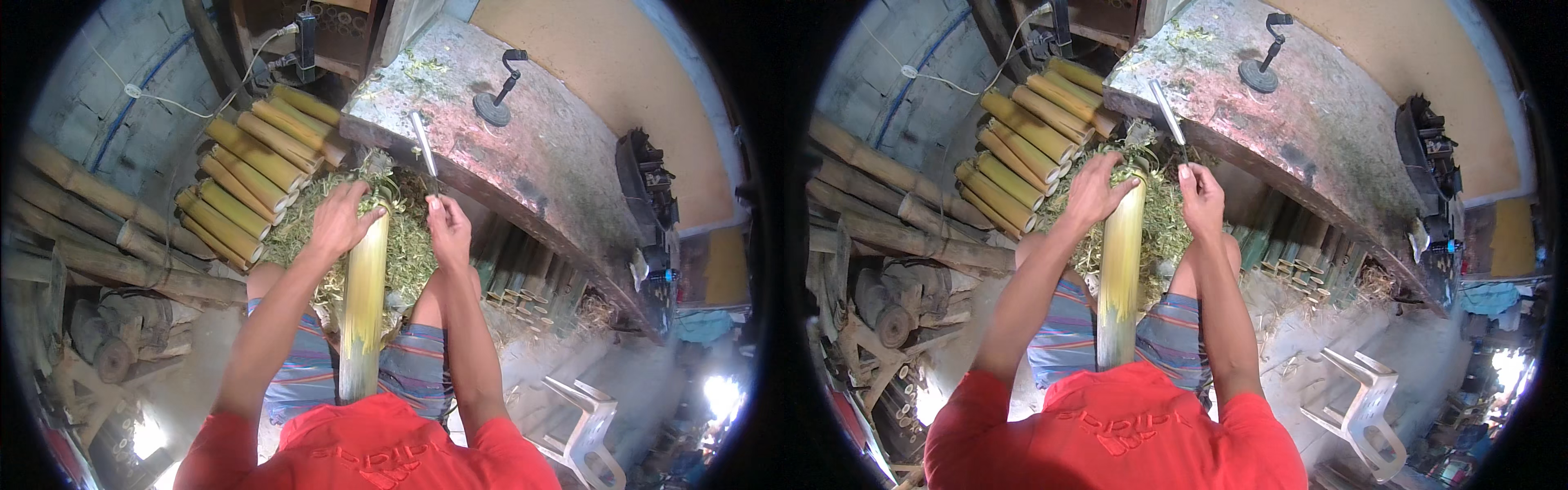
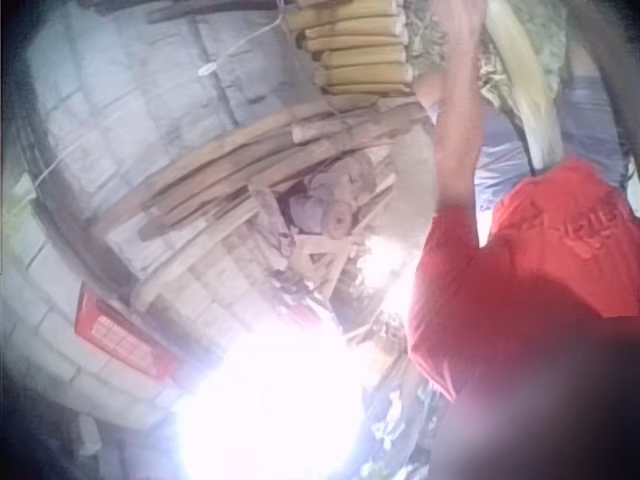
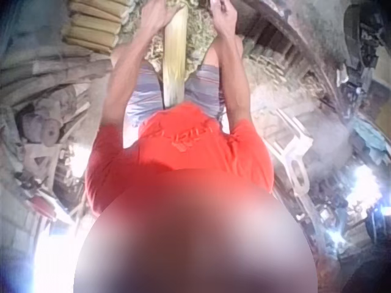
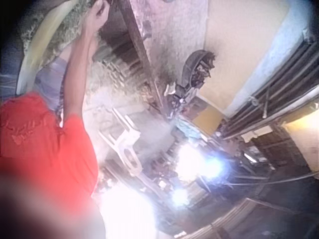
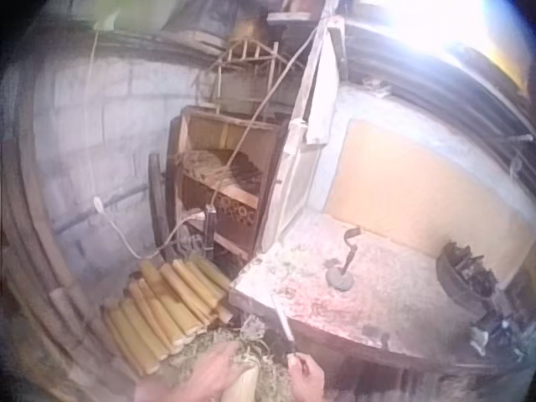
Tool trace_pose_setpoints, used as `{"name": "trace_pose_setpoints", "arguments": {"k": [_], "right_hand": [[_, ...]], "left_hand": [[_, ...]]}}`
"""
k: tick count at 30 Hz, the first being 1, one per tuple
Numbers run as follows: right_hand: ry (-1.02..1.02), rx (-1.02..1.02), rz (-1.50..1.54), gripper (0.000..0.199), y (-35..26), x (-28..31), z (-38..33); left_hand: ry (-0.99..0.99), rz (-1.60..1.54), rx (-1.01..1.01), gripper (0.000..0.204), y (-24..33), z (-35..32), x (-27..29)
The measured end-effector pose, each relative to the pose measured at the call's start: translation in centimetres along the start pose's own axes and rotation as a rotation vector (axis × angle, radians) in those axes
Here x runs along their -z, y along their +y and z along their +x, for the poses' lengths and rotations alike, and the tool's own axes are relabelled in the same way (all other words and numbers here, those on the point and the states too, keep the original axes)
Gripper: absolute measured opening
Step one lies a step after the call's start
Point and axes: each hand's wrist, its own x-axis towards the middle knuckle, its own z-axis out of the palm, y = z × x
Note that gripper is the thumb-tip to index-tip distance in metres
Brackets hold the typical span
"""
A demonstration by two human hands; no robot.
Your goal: The person holds a bamboo pole between their legs and uses a knife to peel the outer layer. They rotate the pole and continue peeling along its length, producing bamboo shavings that accumulate on the floor.
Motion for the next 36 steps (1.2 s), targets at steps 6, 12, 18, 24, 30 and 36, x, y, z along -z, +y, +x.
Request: {"name": "trace_pose_setpoints", "arguments": {"k": [6,12,18,24,30,36], "right_hand": [[0.039,-0.022,0.085,0.030,1.5,0.8,-0.3],[-0.035,-0.222,0.040,0.029,2.7,-1.4,0.7],[-0.058,-0.178,0.037,0.030,2.6,-2.6,0.8],[-0.029,-0.182,0.072,0.024,2.7,-2.3,1.0],[-0.018,-0.168,-0.047,0.036,2.3,-3.0,0.6],[-0.061,-0.322,-0.157,0.048,4.3,-5.1,1.4]], "left_hand": [[-0.045,-0.243,0.153,0.016,-1.3,1.2,-1.2],[0.391,-0.730,0.411,0.022,-2.4,1.0,-3.5],[0.584,-1.349,0.643,0.017,-5.0,-5.4,-0.2],[0.474,-0.797,0.942,0.036,-10.7,-12.4,6.3],[0.190,0.142,0.331,0.080,-6.6,-10.0,5.0],[0.032,-0.160,0.464,0.063,-1.7,-1.3,-0.2]]}}
